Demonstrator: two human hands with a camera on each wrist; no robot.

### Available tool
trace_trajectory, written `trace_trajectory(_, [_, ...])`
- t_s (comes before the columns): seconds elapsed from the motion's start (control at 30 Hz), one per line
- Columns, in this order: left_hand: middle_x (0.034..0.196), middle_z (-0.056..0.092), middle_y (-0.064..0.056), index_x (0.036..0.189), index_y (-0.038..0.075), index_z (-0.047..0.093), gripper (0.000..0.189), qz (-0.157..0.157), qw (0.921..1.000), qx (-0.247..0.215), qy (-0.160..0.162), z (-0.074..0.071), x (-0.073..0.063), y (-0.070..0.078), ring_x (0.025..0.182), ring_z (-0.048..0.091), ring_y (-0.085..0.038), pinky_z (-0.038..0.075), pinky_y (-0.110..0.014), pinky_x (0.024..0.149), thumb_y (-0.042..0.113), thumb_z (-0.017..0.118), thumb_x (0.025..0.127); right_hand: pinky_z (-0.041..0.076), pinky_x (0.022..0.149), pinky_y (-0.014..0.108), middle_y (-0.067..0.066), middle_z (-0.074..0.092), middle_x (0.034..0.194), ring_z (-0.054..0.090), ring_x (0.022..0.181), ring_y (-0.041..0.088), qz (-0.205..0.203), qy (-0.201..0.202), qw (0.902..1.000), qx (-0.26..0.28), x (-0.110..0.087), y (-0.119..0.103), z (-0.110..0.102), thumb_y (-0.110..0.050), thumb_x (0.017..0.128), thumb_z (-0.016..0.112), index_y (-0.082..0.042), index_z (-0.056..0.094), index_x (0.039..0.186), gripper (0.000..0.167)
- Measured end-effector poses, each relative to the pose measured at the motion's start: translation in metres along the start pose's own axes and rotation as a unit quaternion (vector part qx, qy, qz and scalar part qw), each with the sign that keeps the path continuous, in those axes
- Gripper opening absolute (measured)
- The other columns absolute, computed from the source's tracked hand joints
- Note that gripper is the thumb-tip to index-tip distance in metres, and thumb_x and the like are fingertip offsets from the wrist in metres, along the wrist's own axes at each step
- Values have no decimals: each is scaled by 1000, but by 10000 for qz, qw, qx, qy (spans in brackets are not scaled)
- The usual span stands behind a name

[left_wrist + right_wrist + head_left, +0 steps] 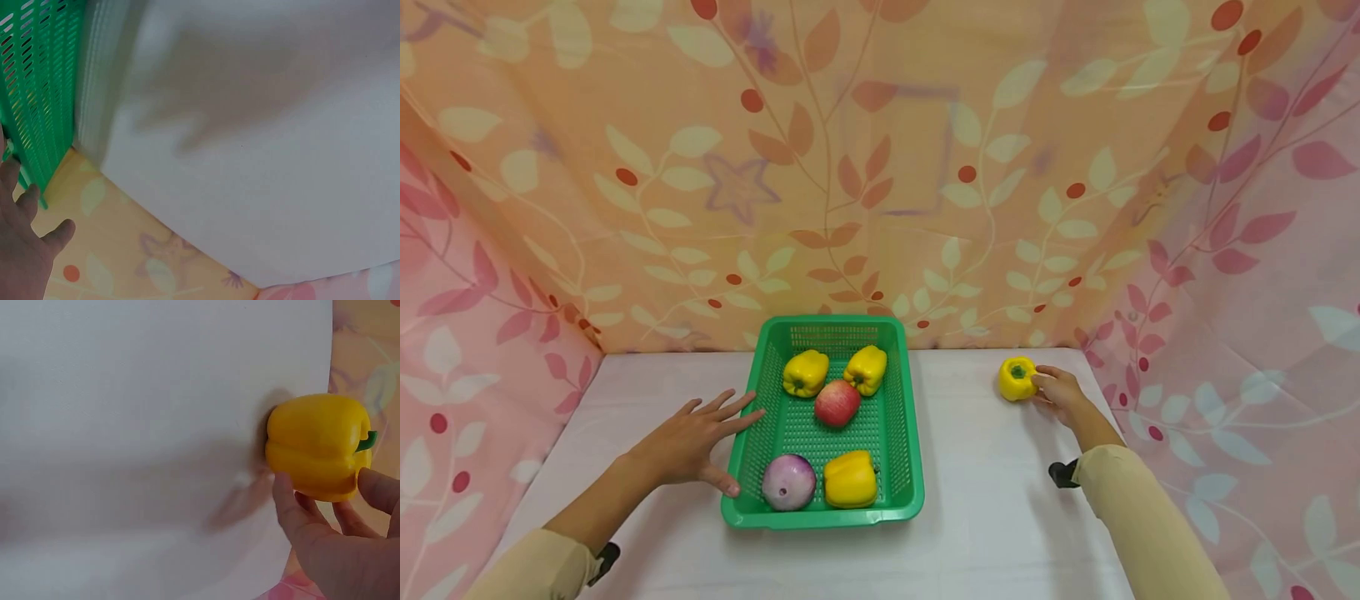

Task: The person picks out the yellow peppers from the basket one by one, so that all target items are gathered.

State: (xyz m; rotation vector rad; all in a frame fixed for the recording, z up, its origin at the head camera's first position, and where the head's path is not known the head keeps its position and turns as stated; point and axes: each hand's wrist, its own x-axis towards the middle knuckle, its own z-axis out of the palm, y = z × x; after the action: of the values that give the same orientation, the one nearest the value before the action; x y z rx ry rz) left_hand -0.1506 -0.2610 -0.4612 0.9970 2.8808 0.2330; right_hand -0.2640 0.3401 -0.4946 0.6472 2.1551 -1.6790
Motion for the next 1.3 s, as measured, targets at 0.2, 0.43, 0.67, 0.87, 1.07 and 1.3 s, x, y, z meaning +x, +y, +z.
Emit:
trace_trajectory(0.2, [156, 38, -16, 149, 15, 48, 110, -17, 10000, 9, -47, -1, 0, 0, 139, 35, -50, 35, -75, 97, 80, 69, 63, 36, 112, 52, 27, 17, 160, 31, 138, 45, -12, -34, 9989, -457, -6, -19, 1, -26, 107, 44, -3, 12, 159, 66])
trace_trajectory(0.43, [156, 37, -17, 149, 14, 48, 110, -7, 10000, 30, -70, -3, 0, 1, 139, 35, -50, 35, -75, 97, 79, 70, 63, 29, 112, 62, 25, 6, 163, 15, 147, 46, -367, 0, 9954, -886, -17, -58, 12, -34, 102, 53, -7, 9, 160, 78])
trace_trajectory(0.67, [156, 38, -17, 149, 14, 48, 110, 1, 10000, 0, -60, -2, 0, 1, 139, 35, -50, 35, -75, 97, 79, 70, 64, 25, 113, 64, 21, 4, 165, 12, 148, 46, -802, -854, 9913, -599, -32, -92, 40, -32, 100, 59, -11, 4, 161, 85])
trace_trajectory(0.87, [156, 38, -17, 149, 14, 48, 110, 5, 10000, -11, -43, -1, 0, 1, 139, 35, -50, 35, -75, 97, 80, 69, 63, 30, 111, 62, 21, 7, 164, 14, 148, 47, -1158, -1483, 9814, -383, -47, -114, 74, -26, 101, 59, -10, 5, 161, 82])
trace_trajectory(1.07, [156, 38, -17, 149, 15, 47, 110, -5, 10000, -30, -67, -1, 0, 0, 139, 34, -50, 34, -76, 97, 80, 69, 63, 33, 110, 60, 24, 17, 161, 21, 145, 51, -1379, -1865, 9721, -345, -54, -123, 107, -21, 101, 58, -9, 8, 160, 78])
trace_trajectory(1.3, [156, 38, -18, 149, 13, 47, 109, 3, 10000, -56, -46, -1, -1, 1, 139, 35, -51, 34, -76, 97, 77, 72, 64, 40, 107, 57, 25, 26, 158, 29, 142, 51, -1354, -2112, 9679, -166, -59, -130, 144, -20, 100, 60, -10, 10, 160, 79])
